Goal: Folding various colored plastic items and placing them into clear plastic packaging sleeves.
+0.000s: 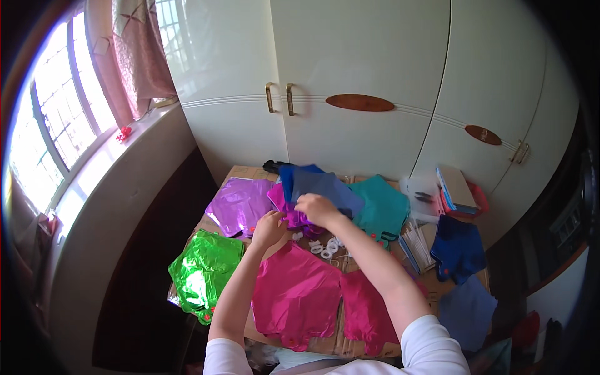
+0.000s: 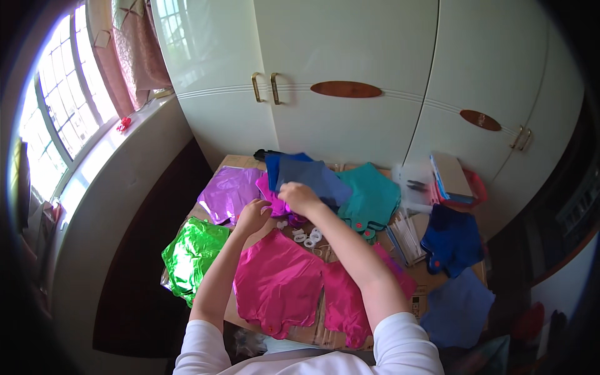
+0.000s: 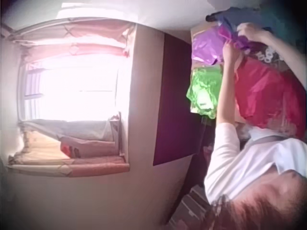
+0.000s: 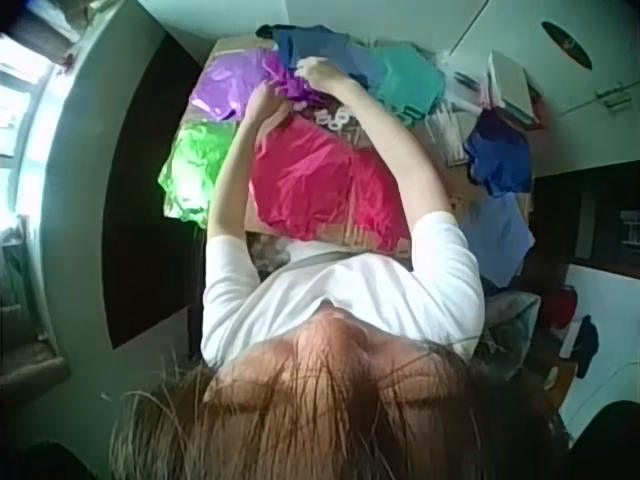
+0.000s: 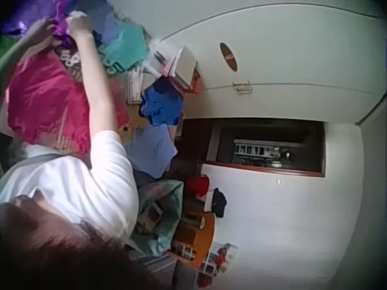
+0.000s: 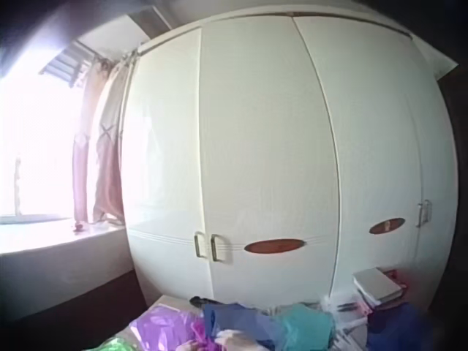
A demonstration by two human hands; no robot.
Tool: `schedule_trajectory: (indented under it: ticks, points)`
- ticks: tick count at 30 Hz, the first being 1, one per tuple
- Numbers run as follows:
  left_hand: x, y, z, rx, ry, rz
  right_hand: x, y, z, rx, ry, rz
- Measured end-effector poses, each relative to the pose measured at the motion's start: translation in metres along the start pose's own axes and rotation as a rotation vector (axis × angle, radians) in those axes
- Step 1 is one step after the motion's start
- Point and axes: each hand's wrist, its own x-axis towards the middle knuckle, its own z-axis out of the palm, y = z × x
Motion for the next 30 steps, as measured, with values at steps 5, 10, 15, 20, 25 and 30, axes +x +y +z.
schedule_trajectory:
  ticks: [5,10,15,20,25,30]
  points:
    - [-0.013,-0.015,-0.001,0.046,0.012,-0.039,-0.002,-0.024,0.035,-0.018,-0.243,0.023]
    - [-0.016,-0.019,0.006,0.043,0.017,0.022,0.002,-0.014,0.05,-0.049,-0.319,0.174]
    - [-0.012,-0.02,0.014,0.096,0.001,0.085,-0.003,-0.004,0.052,0.278,-0.07,0.445]
    - [-0.011,-0.005,0.016,0.043,0.056,0.171,-0.011,0.002,0.046,0.509,0.055,0.646]
    - [-0.005,-0.019,0.019,0.036,-0.128,0.148,-0.006,0.003,0.045,0.688,0.068,0.69]
    - [-0.001,-0.015,0.039,0.221,-0.115,0.225,-0.021,0.064,0.062,0.789,0.355,0.823]
